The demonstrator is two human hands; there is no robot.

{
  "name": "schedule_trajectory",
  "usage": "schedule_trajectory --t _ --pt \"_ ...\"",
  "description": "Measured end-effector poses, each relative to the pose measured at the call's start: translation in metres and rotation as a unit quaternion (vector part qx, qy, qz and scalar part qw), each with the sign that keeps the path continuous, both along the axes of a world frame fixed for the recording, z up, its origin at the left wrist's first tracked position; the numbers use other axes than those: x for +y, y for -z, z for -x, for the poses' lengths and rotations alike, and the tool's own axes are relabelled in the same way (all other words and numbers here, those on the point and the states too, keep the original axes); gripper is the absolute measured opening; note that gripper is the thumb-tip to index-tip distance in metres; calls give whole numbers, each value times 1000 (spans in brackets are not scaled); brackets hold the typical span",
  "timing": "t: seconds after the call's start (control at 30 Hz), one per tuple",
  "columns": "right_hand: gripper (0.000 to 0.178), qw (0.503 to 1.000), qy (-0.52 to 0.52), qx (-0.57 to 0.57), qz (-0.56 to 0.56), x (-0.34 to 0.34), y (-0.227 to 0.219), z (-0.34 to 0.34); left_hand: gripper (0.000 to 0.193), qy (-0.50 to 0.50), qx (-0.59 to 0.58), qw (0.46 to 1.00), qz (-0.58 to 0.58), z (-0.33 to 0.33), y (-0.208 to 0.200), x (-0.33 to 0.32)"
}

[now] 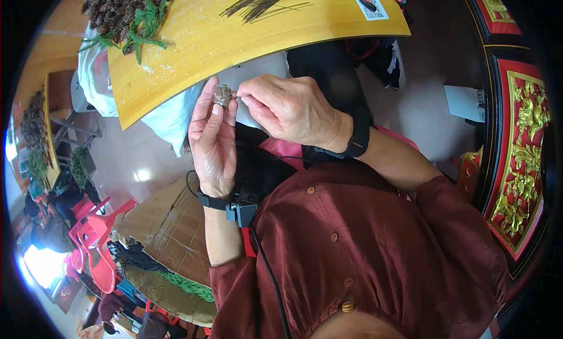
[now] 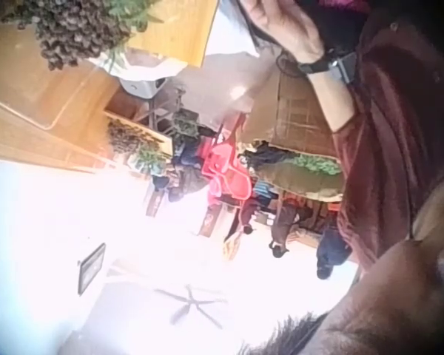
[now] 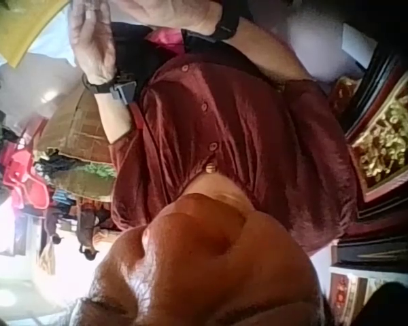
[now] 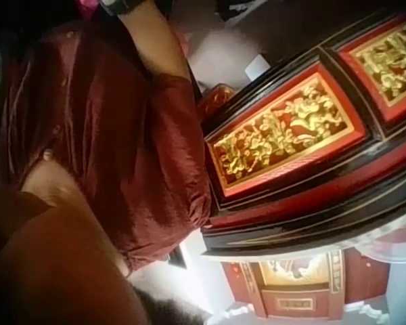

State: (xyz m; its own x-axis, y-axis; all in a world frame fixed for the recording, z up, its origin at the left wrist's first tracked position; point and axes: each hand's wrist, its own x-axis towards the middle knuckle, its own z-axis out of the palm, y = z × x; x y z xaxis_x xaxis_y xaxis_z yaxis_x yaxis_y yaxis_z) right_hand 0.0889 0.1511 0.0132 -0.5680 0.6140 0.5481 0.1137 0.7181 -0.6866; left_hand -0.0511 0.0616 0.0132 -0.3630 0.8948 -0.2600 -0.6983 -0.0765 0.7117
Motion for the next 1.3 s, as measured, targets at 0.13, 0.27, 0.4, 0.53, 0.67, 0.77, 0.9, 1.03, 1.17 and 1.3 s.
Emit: schedule_trajectory --t 0.13,0.27,0.4,0.53,0.67,0.77,0.9,1.03,1.17,1.3 --pt "16 1000 4 -7 3 0 -2 -1 44 -10 21 1000 -2 1 3 0" --pt "17 1000 2 -5 3 0 0 0 41 -19 45 999 -3 1 5 -1" --pt "16 1000 -7 -5 -3 0 1 0 38 -4 50 999 -21 -2 0 0" --pt "16 1000 -16 2 -3 0 0 0 37 -3 67 998 -3 -3 0 0" --pt "17 1000 -9 5 -7 2 2 1 39 -17 81 996 11 -3 -1 1" --pt "17 1000 -4 1 -9 2 3 0 39 -9 115 993 11 -1 3 0" --pt "16 1000 -5 -6 -8 2 3 0 40 -18 118 993 24 -4 1 2" --pt "16 1000 1 -4 -9 3 4 -1 40 -20 108 994 11 -5 0 3" --pt "15 1000 6 -5 -11 2 5 -1 40 -26 99 995 -6 -8 0 3" --pt "15 1000 11 -10 0 1 3 -2 39 -24 88 996 13 -9 0 3"
